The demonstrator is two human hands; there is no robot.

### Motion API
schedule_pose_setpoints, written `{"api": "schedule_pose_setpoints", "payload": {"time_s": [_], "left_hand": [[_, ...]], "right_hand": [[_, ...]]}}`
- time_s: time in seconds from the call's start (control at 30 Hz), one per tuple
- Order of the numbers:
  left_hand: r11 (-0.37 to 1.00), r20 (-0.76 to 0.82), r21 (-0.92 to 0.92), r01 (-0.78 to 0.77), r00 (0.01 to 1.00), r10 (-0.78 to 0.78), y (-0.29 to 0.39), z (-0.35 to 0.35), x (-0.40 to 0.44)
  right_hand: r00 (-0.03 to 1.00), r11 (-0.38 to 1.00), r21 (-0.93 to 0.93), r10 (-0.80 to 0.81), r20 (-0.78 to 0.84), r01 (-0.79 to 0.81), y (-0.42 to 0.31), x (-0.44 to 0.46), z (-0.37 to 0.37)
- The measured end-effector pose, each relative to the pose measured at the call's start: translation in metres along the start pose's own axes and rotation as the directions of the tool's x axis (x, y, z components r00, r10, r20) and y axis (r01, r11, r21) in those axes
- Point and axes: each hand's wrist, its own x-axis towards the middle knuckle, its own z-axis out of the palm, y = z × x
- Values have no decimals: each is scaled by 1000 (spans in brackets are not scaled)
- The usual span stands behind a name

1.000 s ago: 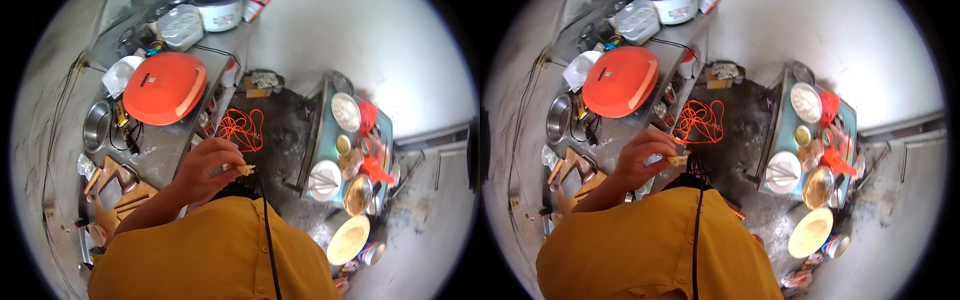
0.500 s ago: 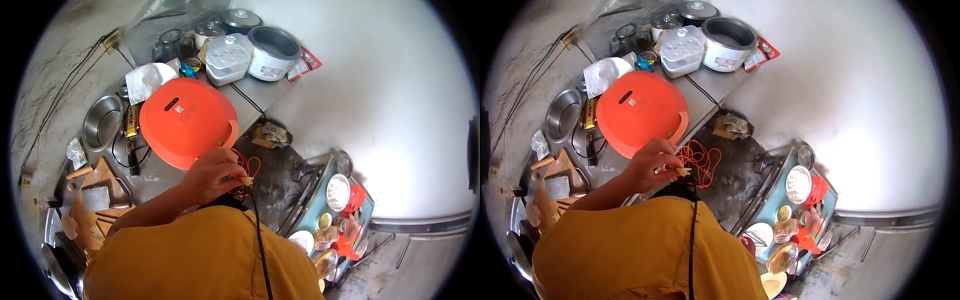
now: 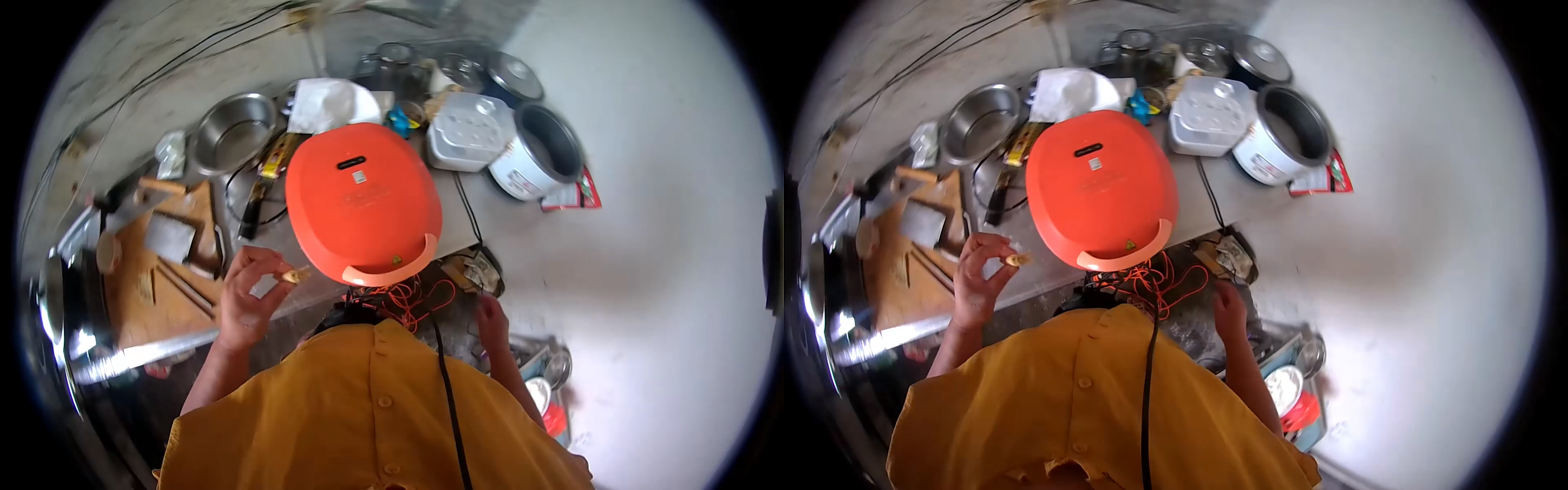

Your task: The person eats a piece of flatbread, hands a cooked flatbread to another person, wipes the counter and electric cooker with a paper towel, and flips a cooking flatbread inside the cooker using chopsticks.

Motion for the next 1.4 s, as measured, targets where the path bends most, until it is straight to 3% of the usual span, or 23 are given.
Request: {"api": "schedule_pose_setpoints", "payload": {"time_s": [0.07,0.1,0.17,0.2,0.27,0.3,0.37,0.43,0.5,0.53,0.57,0.63,0.67,0.73,0.77,0.9,0.97,1.13,1.4], "left_hand": [[995,-94,37,90,992,-86,8,5,-24],[988,-154,-23,153,976,-155,12,10,-33],[973,-251,-72,221,940,-232,23,23,-50],[965,-300,-106,240,917,-261,30,32,-58],[957,-363,-119,265,885,-290,46,46,-72],[949,-383,-111,294,869,-314,55,52,-83],[928,-441,-105,358,820,-366,72,59,-100],[914,-511,-97,394,768,-385,79,62,-125],[910,-584,-54,411,727,-362,84,61,-146],[901,-614,-1,434,711,-343,91,58,-157],[888,-643,-3,461,679,-354,96,57,-167],[835,-707,-4,550,589,-391,106,56,-188],[827,-730,-6,562,563,-388,108,56,-197],[829,-749,-51,558,527,-401,111,52,-214],[828,-766,-46,558,513,-389,113,46,-219],[833,-786,42,552,533,-313,115,24,-243],[825,-790,115,553,554,-261,116,11,-256],[828,-824,140,543,528,-207,107,-23,-291],[817,-843,120,563,493,-216,89,-50,-347]], "right_hand": [[951,950,97,-303,52,298,-64,44,8],[877,877,113,-476,62,468,-86,63,15],[747,757,204,-650,141,621,-145,80,24],[723,739,225,-671,163,635,-165,86,31],[539,600,184,-790,293,779,-191,89,43],[520,594,209,-792,319,777,-191,90,54],[301,416,229,-861,410,880,-195,94,77],[241,394,294,-864,443,871,-194,88,93],[434,617,280,-747,504,736,-183,89,108],[373,483,250,-846,382,839,-180,89,113],[335,464,278,-851,404,841,-179,87,114],[473,583,235,-789,392,778,-176,83,114],[442,563,254,-800,405,786,-176,82,115],[497,596,190,-775,390,781,-178,78,117],[476,578,205,-788,390,790,-180,80,120],[465,526,64,-796,388,848,-173,82,125],[552,581,-37,-747,371,813,-168,80,126],[625,624,-105,-726,287,774,-162,80,133],[610,613,-86,-744,273,785,-158,84,136]]}}
